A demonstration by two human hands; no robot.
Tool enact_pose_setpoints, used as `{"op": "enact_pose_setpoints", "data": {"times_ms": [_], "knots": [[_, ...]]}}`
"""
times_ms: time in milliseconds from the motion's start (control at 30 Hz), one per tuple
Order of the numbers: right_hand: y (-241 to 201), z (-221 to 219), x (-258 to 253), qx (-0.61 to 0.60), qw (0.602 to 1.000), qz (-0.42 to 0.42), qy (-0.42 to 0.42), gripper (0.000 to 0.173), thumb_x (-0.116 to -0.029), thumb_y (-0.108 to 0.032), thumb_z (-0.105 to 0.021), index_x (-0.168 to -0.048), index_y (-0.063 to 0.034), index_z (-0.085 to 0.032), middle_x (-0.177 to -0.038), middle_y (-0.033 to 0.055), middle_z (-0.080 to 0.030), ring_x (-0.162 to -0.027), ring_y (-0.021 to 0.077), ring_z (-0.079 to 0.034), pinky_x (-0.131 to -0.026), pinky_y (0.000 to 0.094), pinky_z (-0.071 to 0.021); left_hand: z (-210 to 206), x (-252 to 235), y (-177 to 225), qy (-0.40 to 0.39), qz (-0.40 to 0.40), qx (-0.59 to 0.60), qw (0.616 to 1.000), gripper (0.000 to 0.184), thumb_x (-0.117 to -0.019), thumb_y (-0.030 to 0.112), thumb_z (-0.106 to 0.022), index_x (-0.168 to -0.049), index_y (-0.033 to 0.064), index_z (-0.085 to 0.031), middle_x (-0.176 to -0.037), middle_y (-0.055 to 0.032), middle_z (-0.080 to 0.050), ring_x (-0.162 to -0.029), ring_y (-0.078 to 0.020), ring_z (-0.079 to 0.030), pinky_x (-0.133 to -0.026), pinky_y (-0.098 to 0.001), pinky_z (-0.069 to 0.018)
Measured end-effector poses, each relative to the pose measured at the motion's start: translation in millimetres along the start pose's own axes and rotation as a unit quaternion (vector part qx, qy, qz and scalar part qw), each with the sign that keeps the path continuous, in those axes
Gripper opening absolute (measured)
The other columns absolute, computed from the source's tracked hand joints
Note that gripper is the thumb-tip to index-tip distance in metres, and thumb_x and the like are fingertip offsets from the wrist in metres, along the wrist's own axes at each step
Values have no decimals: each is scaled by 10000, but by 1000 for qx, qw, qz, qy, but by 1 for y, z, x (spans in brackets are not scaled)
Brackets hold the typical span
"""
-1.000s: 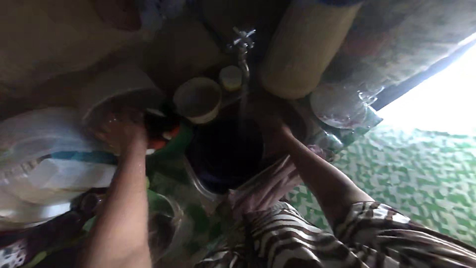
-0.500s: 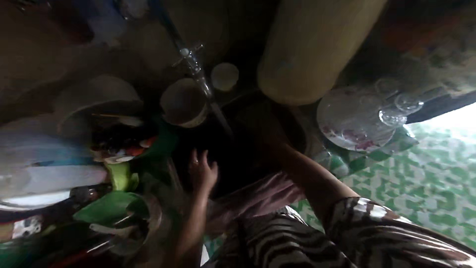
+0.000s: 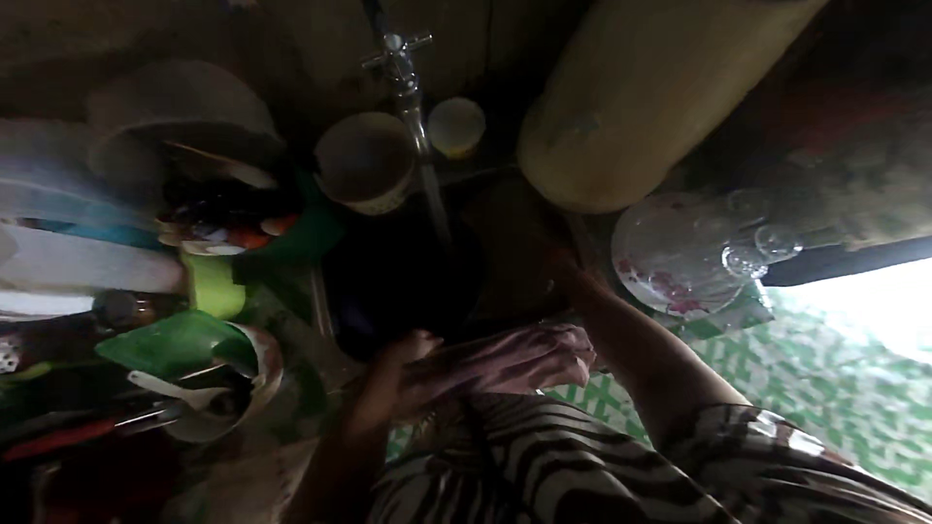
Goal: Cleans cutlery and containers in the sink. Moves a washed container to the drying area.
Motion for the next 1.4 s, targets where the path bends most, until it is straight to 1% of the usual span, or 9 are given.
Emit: {"op": "enact_pose_setpoints", "data": {"times_ms": [67, 333, 467, 567, 700, 833, 1000, 1267, 1400], "knots": [[-20, 14, 14, 16, 999, 26, 39, 603, -1043, -233, -580, -1588, -106, -359, -1501, 255, -496, -1335, 466, -523, -1069, 656, -432, 0, -2, 1, 8, -21, 0, 1000, 576, -1071, 531, -443, -1352, 70, -644, -1345, -211, -641, -1289, -367, -593, -1095, -604, -423], [-56, 50, 38, 74, 988, 77, 110, 477, -998, -240, -637, -1433, -63, -558, -1408, 260, -568, -1309, 466, -532, -1057, 668, -435, 9, 13, 1, -11, -16, 25, 1000, 748, -1062, 627, -334, -1362, 7, -627, -1428, -239, -580, -1376, -378, -519, -1145, -610, -361], [-107, 49, 62, 108, 989, 72, 78, 649, -992, -242, -663, -1567, -112, -391, -1536, 263, -441, -1350, 493, -484, -1037, 706, -418, 10, 17, 17, -16, -107, 19, 994, 644, -1094, 524, -368, -1438, 13, -558, -1468, -237, -546, -1402, -370, -493, -1169, -585, -341], [-138, 45, 40, 159, 972, 129, 114, 600, -1003, -335, -623, -1542, -144, -441, -1499, 243, -498, -1331, 483, -510, -1027, 724, -422, 26, 34, 63, 90, -216, 72, 970, 679, -1040, 480, -558, -1563, 72, -411, -1527, -188, -504, -1429, -310, -475, -1201, -508, -352], [-190, 55, 54, 167, 972, 139, 93, 502, -973, -294, -683, -1349, 29, -604, -1391, 280, -576, -1308, 465, -536, -1084, 655, -415, 57, 69, 136, 226, -354, 189, 888, 762, -1021, 270, -656, -1612, 26, -242, -1488, -246, -510, -1346, -344, -545, -1137, -481, -439], [-228, 66, 57, 114, 983, 139, 44, 433, -1031, -269, -597, -1347, 28, -606, -1386, 262, -587, -1302, 440, -546, -1079, 649, -404, 86, 57, 147, 258, -299, 384, 834, 552, -1085, 120, -483, -1588, 24, -275, -1197, -253, -646, -992, -287, -696, -893, -424, -584], [-238, 60, 70, 144, 953, 266, -5, 433, -1033, -278, -608, -1358, 7, -608, -1360, 258, -602, -1291, 418, -556, -1100, 611, -405, 126, 29, 105, 213, -204, 529, 796, 420, -1099, 149, -456, -1511, 81, -413, -1108, -150, -623, -860, -172, -636, -787, -323, -560], [-213, 31, 43, -53, 933, 341, -101, 490, -1038, -330, -614, -1459, -89, -548, -1405, 179, -602, -1312, 309, -567, -1138, 519, -416, 162, 11, 69, 283, -221, 412, 838, 387, -1083, 172, -515, -1451, 51, -522, -1290, -168, -624, -1048, -204, -631, -922, -382, -538], [-215, 35, 56, -105, 916, 350, -163, 501, -923, -105, -752, -1387, -68, -567, -1253, 126, -650, -1121, 186, -637, -988, 383, -531, 182, 11, 67, 343, -212, 282, 870, 393, -1016, 287, -646, -1353, 84, -635, -1295, -135, -670, -1193, -234, -641, -1041, -462, -520]]}}
Point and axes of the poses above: each hand's wrist, its own x-axis away from the middle knuckle, its own z-axis out of the back of the hand, y = z × x, the point moved 5 cm from there along -x, towards the middle knuckle
